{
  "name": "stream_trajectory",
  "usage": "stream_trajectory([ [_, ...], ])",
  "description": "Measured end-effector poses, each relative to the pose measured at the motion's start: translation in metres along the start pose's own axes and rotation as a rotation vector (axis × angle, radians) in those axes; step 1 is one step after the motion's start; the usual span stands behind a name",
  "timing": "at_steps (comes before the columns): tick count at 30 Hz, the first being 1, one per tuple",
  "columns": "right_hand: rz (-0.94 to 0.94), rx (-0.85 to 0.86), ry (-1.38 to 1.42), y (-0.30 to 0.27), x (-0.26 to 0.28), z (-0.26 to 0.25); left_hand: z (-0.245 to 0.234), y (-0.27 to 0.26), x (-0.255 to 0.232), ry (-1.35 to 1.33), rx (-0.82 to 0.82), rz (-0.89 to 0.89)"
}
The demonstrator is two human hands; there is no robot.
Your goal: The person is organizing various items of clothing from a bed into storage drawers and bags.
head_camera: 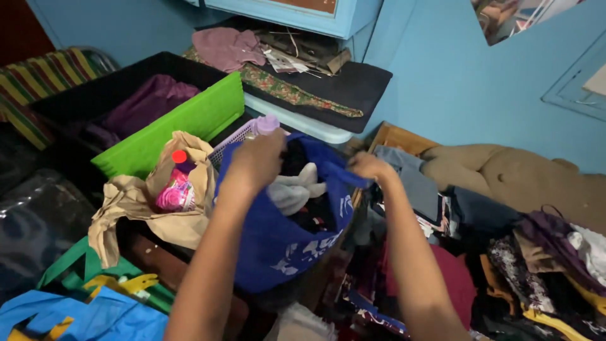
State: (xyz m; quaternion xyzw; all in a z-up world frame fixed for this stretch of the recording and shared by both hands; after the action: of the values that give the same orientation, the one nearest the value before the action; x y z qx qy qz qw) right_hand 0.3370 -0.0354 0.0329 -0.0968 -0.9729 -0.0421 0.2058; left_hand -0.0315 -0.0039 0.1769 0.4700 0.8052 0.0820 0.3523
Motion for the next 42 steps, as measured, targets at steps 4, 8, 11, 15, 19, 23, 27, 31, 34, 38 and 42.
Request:
stream_trajectory([
  [4, -0.29, -0.428, 0.316, -0.024, 0.076, -0.061, -0.079, -0.046, -0.069, 0.405, -0.358, 0.08],
  [8, -0.567, -0.624, 0.815, -0.08, 0.236, -0.095, -0.075, -0.026, -0.105, 0.711, -0.246, 0.265],
  [11, -0.793, -0.714, 0.309, -0.014, 0.178, -0.045, -0.037, -0.009, -0.095, 0.783, -0.298, 0.541],
  [15, -0.68, -0.555, 0.23, 0.023, 0.18, 0.015, -0.002, 0.006, -0.052, 0.575, -0.511, 0.703],
  [19, -0.697, -0.455, 0.393, 0.005, 0.221, 0.006, 0.018, 0.025, -0.007, 0.206, -0.439, 0.39],
  [23, -0.654, -0.457, 0.557, -0.018, 0.242, -0.017, 0.028, 0.028, 0.012, 0.128, -0.582, 0.187],
  [27, -0.708, -0.42, 0.49, -0.025, 0.251, -0.019, 0.036, 0.045, 0.039, 0.091, -0.557, 0.039],
  [31, -0.779, -0.541, 0.165, -0.042, 0.269, -0.024, 0.186, 0.089, 0.255, -0.024, -0.211, -0.145],
  [34, -0.746, -0.702, 0.044, -0.067, 0.288, -0.03, 0.192, 0.12, 0.203, -0.473, 0.228, -0.201],
  [38, -0.314, -0.844, -0.084, -0.064, 0.27, -0.033, 0.168, 0.073, 0.145, -0.965, 0.784, -0.515],
  [42, 0.036, -0.662, 0.105, -0.046, 0.213, -0.013, 0.158, 0.06, 0.126, -0.748, 0.744, -0.551],
])
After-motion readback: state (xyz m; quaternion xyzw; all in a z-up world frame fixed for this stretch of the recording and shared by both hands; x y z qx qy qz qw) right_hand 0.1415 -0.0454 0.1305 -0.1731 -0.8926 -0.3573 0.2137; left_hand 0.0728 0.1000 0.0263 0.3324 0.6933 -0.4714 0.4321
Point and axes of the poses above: each hand's wrist, its own y-axis towards the middle knuckle, its own z-axis out of the palm, x = y × z, the point moved 8 cm from there along y, towards the middle knuckle, and after that the axes turned 10 degrees about -z, right-handed, at the moved point
